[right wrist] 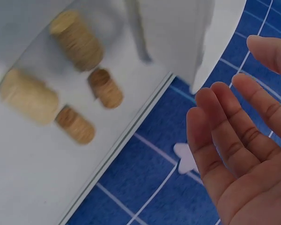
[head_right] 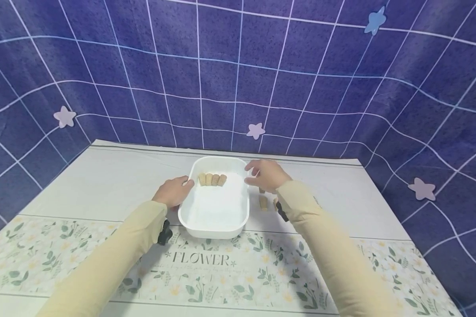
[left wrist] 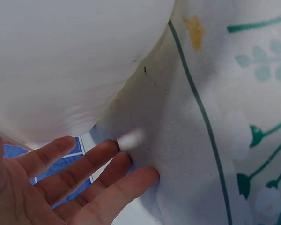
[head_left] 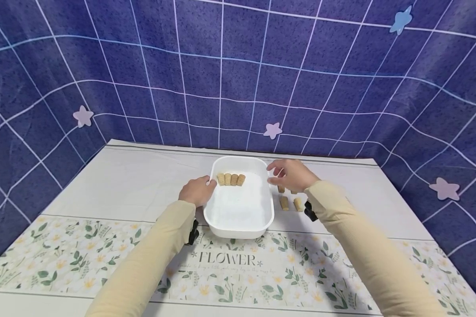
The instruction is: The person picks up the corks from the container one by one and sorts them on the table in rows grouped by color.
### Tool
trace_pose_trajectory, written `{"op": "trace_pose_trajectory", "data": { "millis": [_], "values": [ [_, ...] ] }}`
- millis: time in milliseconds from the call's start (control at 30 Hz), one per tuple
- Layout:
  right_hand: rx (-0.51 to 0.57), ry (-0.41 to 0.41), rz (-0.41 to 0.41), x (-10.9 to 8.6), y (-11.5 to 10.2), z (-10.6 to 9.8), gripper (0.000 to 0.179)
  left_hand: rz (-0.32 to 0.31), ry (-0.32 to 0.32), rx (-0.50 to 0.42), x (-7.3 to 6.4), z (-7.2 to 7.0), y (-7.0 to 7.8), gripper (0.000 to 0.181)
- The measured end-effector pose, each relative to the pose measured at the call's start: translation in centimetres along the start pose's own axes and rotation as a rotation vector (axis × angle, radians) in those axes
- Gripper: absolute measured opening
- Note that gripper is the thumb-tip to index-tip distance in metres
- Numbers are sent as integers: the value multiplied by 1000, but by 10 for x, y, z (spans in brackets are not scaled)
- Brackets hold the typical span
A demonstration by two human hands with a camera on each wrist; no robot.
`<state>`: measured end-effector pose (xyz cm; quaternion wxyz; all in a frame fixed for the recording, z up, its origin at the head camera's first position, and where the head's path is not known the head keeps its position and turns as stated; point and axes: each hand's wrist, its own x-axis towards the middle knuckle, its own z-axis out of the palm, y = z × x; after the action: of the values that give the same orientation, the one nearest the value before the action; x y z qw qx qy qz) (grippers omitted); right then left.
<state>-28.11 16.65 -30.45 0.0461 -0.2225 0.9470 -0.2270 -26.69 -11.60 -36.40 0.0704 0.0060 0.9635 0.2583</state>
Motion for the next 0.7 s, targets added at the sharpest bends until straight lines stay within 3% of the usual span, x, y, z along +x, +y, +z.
{"op": "trace_pose_trajectory", "data": {
  "millis": [467, 700],
  "values": [
    [-43, -55, 57, 38, -38, 16, 41, -1, -3, 3, 0, 0, 2, 57],
    [-42, -52, 144, 53, -47, 26, 41, 2, 3, 3, -1, 0, 1, 56]
  ]
}}
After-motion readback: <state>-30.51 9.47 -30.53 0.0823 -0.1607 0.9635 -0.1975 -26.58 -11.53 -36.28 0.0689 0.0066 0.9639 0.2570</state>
